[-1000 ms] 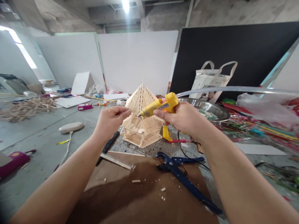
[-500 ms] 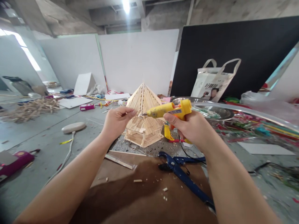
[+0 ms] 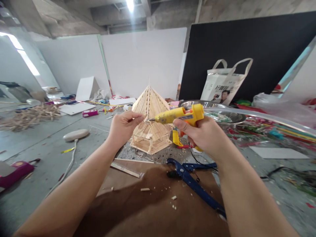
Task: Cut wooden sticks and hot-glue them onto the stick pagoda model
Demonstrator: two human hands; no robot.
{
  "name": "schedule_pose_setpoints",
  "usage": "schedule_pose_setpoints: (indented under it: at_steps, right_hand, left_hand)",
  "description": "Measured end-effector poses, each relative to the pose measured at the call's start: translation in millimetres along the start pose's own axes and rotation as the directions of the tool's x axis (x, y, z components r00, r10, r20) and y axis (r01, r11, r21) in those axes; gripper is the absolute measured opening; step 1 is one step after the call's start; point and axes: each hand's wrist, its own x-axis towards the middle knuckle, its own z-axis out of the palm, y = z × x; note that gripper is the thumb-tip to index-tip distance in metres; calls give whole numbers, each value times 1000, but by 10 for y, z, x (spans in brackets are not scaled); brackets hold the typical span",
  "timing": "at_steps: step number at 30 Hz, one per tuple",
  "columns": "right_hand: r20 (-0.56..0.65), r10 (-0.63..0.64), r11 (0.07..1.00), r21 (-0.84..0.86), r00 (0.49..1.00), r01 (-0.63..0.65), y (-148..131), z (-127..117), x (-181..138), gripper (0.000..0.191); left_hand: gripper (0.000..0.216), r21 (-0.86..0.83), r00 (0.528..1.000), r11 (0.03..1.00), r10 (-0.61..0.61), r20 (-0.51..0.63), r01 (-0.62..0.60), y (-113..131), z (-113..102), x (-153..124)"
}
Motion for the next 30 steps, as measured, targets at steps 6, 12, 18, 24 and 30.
schedule_pose_setpoints:
  at_steps: [6,12,18,24,30]
  right_hand:
    - [5,-10,1000,19,1000,10,46,-2,26,38]
    - [-14,5,1000,27,1000,-4,58,-7,20,40]
    - [-40,15,999,31,999,-13,59,-5,25,43]
    - [-42,12,1000,29,999,-11,68,-6,23,43]
    - [-46,0,1000,14,999,1,55,-10,20,44]
  left_hand:
    - [13,-19,1000,1000,-2,-14,2,-24,19,-2]
    - [13,-10,1000,1000,-7,-25,7,-31,30,-3]
    - [13,13,1000,1000,-4,-27,4,-43,36,1]
    - [15,12,999,1000,-21,-28,21,-40,42,-6]
    - [14,11,999,999,-30,-32,31,-30,45,-5]
